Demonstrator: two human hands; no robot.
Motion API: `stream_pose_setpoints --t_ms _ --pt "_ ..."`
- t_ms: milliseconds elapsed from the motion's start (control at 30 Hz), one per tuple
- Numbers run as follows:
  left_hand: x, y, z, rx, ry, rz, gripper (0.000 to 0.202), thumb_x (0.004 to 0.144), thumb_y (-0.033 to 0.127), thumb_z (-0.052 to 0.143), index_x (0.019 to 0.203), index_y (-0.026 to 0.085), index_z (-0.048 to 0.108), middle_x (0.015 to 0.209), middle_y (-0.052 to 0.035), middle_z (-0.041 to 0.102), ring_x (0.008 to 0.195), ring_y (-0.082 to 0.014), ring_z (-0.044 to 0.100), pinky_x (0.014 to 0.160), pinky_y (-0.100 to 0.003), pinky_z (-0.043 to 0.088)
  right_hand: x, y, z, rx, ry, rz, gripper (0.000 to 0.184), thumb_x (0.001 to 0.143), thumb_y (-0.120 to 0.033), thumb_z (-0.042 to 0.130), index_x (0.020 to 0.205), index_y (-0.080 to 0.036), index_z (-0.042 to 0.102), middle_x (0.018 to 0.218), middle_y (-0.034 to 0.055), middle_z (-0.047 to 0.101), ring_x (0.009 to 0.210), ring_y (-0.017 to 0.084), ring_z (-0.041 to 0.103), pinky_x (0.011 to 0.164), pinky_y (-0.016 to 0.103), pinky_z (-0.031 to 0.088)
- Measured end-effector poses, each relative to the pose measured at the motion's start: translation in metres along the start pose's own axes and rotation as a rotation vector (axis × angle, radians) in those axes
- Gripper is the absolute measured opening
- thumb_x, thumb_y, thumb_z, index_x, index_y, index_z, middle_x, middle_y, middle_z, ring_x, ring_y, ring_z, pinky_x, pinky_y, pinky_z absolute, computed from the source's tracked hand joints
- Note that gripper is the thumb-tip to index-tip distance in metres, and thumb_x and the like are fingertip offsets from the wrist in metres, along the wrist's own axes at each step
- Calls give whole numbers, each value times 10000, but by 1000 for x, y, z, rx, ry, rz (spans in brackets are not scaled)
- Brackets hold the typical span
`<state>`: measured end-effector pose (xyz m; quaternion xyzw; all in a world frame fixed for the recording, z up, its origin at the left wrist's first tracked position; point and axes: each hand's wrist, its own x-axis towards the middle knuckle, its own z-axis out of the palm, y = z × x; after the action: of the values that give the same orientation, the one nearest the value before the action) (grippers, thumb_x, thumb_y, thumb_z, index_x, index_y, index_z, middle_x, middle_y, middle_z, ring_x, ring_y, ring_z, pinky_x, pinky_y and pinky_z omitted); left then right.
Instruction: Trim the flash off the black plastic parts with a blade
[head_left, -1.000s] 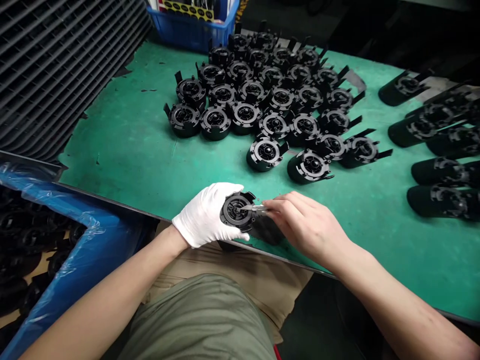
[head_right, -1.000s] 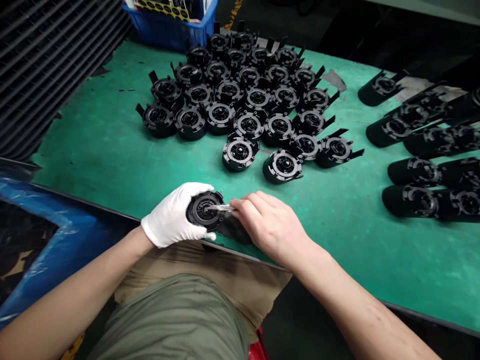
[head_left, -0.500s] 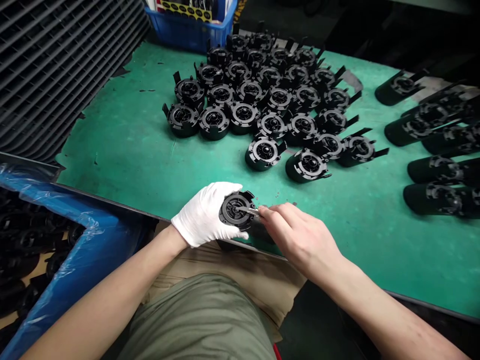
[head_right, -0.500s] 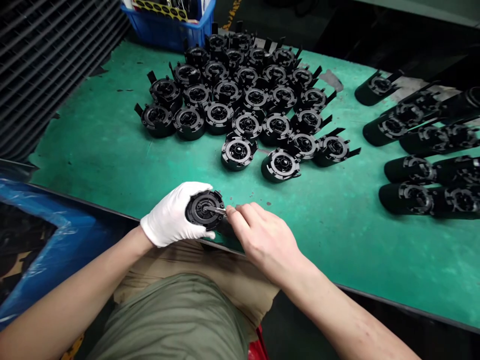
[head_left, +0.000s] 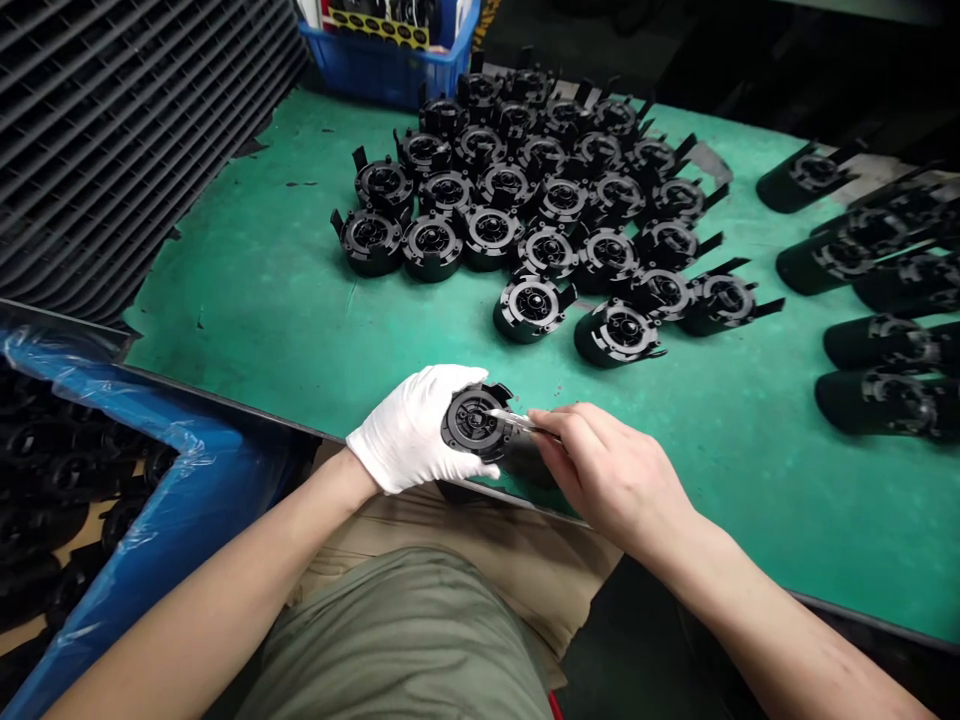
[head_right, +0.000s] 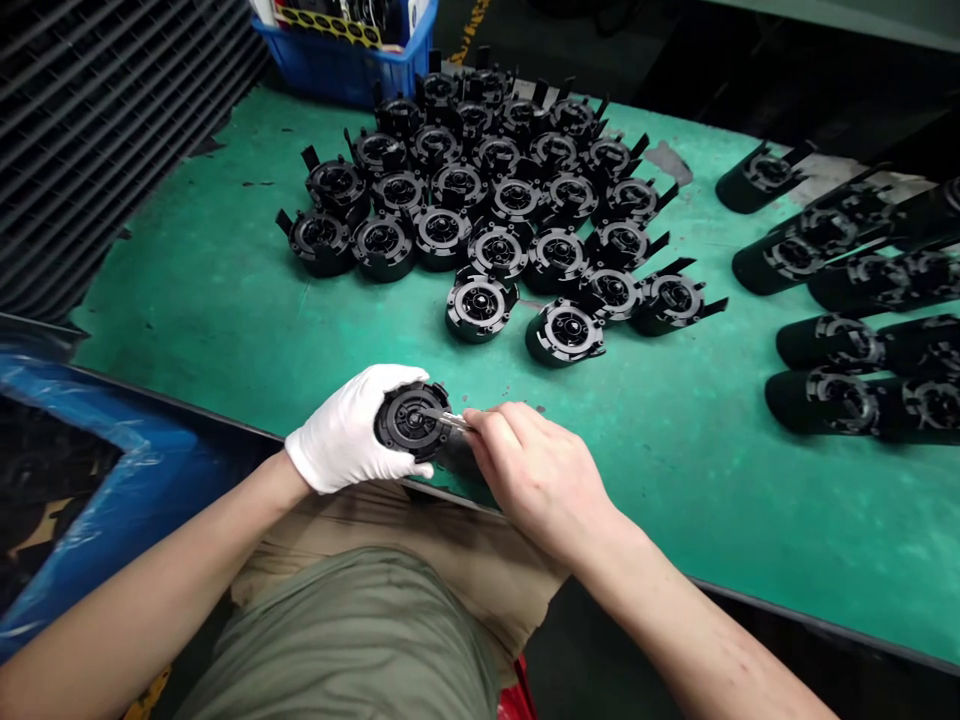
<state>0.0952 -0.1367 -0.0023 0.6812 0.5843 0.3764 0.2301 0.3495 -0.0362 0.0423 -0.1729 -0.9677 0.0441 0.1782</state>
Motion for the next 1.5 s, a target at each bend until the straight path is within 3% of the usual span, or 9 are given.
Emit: stream_pose_setpoints --t_ms 200,333,500,700,1033,1233,1500 --pt "-3 -3 1 20 -5 8 1031 650 630 1036 1450 181 565 1373 -174 722 1287 -377 716 1141 -526 588 4 -5 -4 -42 -82 -35 86 1128 -182 555 1186 -180 619 932 54 747 795 176 673 665 309 487" --pt "0 1 0 19 0 2 1010 652 629 1036 1439 189 581 1371 -167 725 1281 -375 720 1141 -520 588 6 -8 -8 -121 -109 -121 167 1084 -89 551 1217 -124 645 924 73 730 779 201 630 681 336 482" --pt "5 6 -3 -10 -36 -34 857 650 646 1026 1306 226 669 1264 -124 761 1190 -369 750 1063 -511 625 9 -6 -13 -108 -97 -141 96 1074 -126 619 1159 -128 663 927 73 726 782 203 628 681 351 461" --pt "0 0 0 -1 1 0 1027 637 627 1043 1439 184 579 1365 -168 728 1281 -377 718 1143 -521 585 13 2 -16 -150 -113 -131 86 1102 -167 586 1147 -158 659 860 38 663 735 195 547 636 338 394" --pt "1 0 0 0 3 14 972 649 653 1027 1404 203 611 1335 -151 741 1245 -372 736 1119 -510 598 28 23 -21 -44 -249 -308 193 1085 -71 492 1099 -162 662 840 23 603 726 195 528 645 344 368" --pt "1 1 -1 3 -5 7 985 618 617 1054 1393 202 609 1313 -146 750 1225 -370 742 1096 -500 610 28 26 -17 -67 -138 -271 80 1104 -169 579 1120 -151 656 849 16 591 720 182 500 641 338 363" --pt "1 1 0 -4 -11 -4 969 636 623 1043 1396 209 607 1315 -140 744 1229 -371 738 1097 -506 604 33 24 -23 -65 -245 -310 178 1093 -92 502 1079 -169 662 812 19 591 702 196 524 631 358 370"
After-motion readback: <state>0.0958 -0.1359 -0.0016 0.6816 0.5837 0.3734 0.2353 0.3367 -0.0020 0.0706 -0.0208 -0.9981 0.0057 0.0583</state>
